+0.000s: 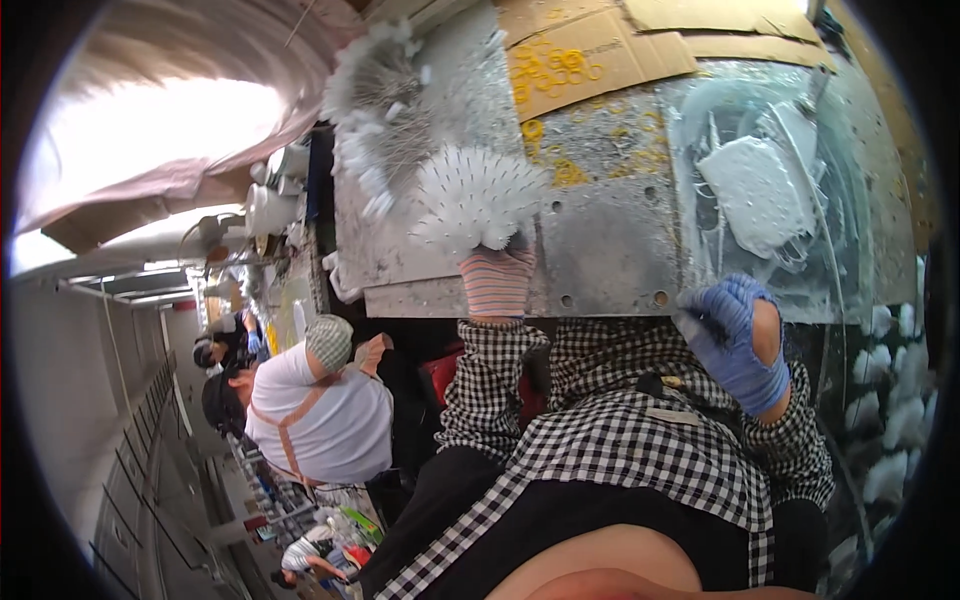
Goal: The person is assembling duster-style brushes by attaching white fibers to a wire base and applying a white adhesive paste with a spatula.
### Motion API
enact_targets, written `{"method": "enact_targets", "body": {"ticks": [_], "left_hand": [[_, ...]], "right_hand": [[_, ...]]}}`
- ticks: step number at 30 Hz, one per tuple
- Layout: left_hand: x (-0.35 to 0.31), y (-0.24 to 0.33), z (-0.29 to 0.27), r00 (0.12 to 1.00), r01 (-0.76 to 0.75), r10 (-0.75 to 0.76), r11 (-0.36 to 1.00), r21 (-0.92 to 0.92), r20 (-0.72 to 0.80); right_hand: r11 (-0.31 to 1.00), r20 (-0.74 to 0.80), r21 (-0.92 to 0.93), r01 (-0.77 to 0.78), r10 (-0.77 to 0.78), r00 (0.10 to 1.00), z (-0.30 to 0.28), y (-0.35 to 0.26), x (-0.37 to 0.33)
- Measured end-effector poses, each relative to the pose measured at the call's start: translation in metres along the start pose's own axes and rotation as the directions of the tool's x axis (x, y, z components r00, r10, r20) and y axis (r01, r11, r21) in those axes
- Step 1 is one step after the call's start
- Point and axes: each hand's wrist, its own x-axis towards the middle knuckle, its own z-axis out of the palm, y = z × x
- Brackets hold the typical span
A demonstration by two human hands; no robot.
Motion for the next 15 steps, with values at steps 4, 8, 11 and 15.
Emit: {"method": "enact_targets", "body": {"ticks": [4,8,11,15], "left_hand": [[0.007,0.008,-0.023,0.998,0.025,-0.029,0.997,-0.068,-0.063],[0.000,0.010,-0.017,0.994,0.019,-0.029,0.995,-0.098,-0.102],[-0.005,0.011,-0.015,0.995,-0.028,0.021,0.998,-0.063,-0.100],[-0.003,0.009,-0.009,0.983,-0.065,0.056,0.997,-0.049,-0.174]], "right_hand": [[0.998,0.058,0.069,0.005,-0.009,0.998,0.020,0.001,-0.001],[0.998,0.114,0.062,-0.017,0.010,0.993,0.020,0.000,0.000],[0.997,0.103,0.077,-0.005,-0.003,0.995,0.023,-0.001,-0.003],[0.996,0.126,0.091,-0.024,0.012,0.992,0.025,0.000,-0.005]]}}
